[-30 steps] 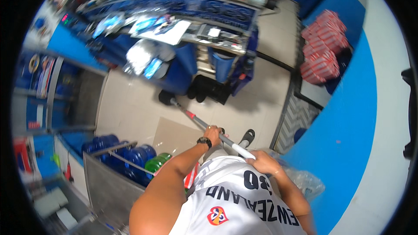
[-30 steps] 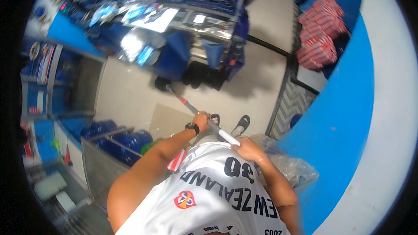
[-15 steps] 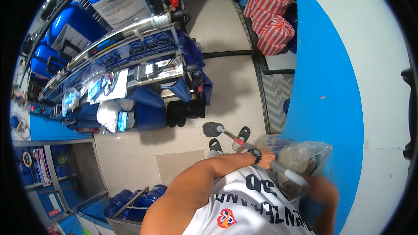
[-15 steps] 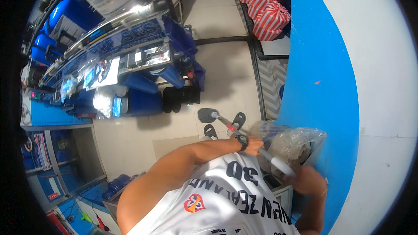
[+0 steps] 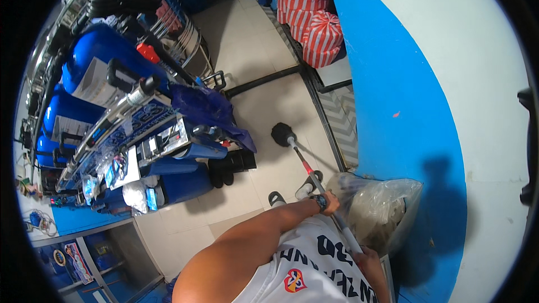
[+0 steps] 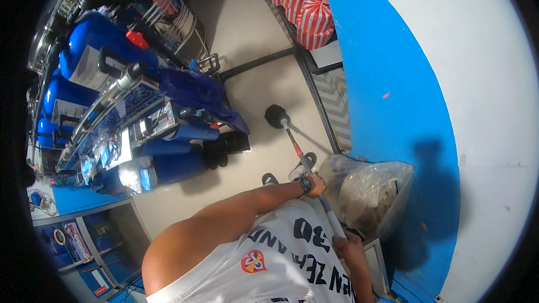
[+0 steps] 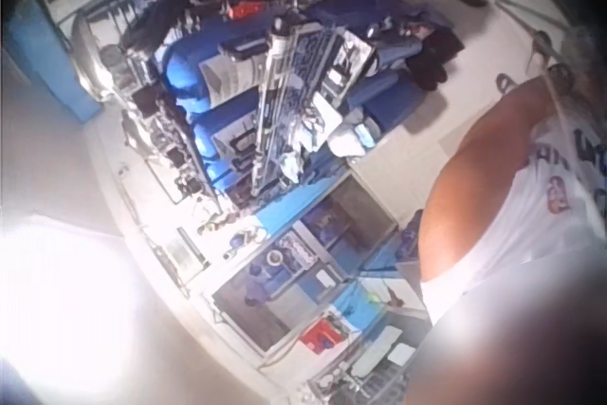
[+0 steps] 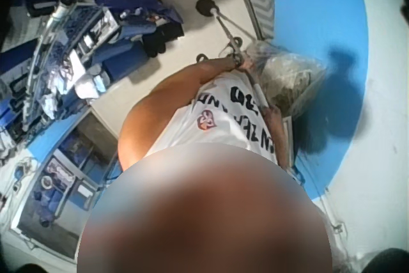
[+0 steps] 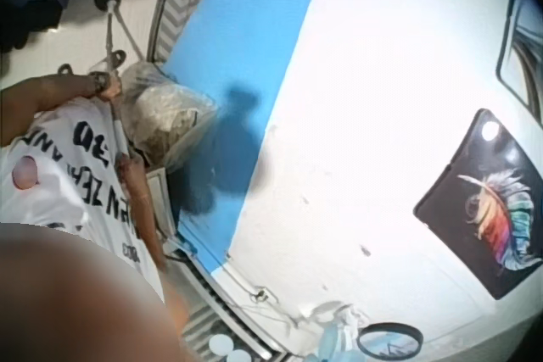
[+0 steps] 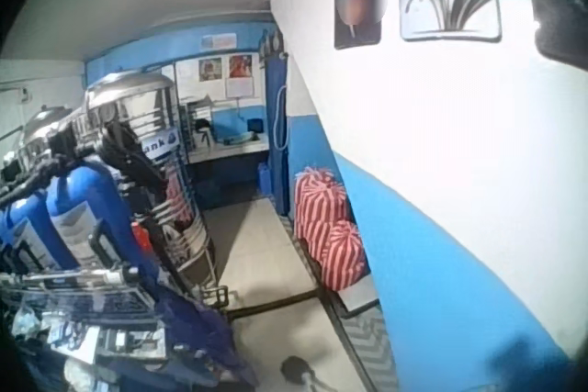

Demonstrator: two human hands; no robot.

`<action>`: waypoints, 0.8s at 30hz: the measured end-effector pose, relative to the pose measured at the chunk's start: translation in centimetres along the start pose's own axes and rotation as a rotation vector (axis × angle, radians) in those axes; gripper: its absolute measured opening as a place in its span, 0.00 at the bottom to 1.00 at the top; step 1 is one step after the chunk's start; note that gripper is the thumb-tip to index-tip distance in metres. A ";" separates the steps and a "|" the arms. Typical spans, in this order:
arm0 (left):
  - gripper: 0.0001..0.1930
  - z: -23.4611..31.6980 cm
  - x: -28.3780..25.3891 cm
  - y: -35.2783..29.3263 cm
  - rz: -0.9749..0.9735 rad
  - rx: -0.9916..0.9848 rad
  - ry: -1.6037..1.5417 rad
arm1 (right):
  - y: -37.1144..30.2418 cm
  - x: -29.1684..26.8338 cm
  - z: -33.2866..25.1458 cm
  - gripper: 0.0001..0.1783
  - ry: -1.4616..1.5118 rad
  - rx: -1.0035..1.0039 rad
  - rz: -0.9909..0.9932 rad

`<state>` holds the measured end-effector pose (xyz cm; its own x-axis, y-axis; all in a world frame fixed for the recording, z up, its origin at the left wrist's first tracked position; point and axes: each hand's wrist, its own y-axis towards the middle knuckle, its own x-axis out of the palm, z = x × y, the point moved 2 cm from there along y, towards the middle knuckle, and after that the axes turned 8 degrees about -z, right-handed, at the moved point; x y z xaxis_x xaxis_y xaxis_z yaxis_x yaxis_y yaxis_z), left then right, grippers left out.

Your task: The person mops a tiled floor in a commercial backroom using a mop and bucket. They repeatedly wring the mop in a green basin and continue mopping around stacked water jugs, a metal tank, and a stainless steel counter.

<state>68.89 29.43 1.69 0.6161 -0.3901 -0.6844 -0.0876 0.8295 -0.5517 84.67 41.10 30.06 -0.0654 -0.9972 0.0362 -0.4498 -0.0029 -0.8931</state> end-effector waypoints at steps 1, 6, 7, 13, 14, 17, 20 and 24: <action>0.15 -2.2 -0.9 -0.4 0.032 -0.077 -0.011 | 1.9 0.2 -0.7 0.07 -0.027 -0.057 -0.018; 0.20 -13.4 -4.8 -3.0 0.342 -0.520 -0.174 | 14.1 3.1 -6.3 0.10 0.263 -0.079 -0.242; 0.22 -15.2 -5.6 -3.6 0.363 -0.580 -0.173 | 16.3 3.9 -7.9 0.10 0.221 -0.118 -0.296; 0.33 -20.6 -9.3 -7.0 0.450 -0.697 -0.367 | 26.2 8.3 -14.3 0.09 0.093 -0.220 -0.419; 0.33 -20.1 -9.5 -6.9 0.445 -0.693 -0.398 | 26.9 8.2 -14.7 0.08 0.079 -0.219 -0.399; 0.32 -19.0 -10.3 -6.2 0.428 -0.677 -0.477 | 26.7 5.7 -14.6 0.07 0.138 -0.192 -0.385; 0.31 -18.0 -10.8 -4.0 0.394 -0.579 -0.449 | 23.6 1.3 -13.4 0.08 0.277 -0.130 -0.377; 0.24 -15.8 -11.4 0.9 0.332 -0.310 -0.322 | 16.6 -4.3 -11.5 0.07 0.529 -0.019 -0.362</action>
<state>49.44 28.32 1.45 0.7203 0.0543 -0.6916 -0.5141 0.7112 -0.4796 67.27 46.20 20.20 -0.3347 -0.7618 0.5547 -0.5409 -0.3268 -0.7750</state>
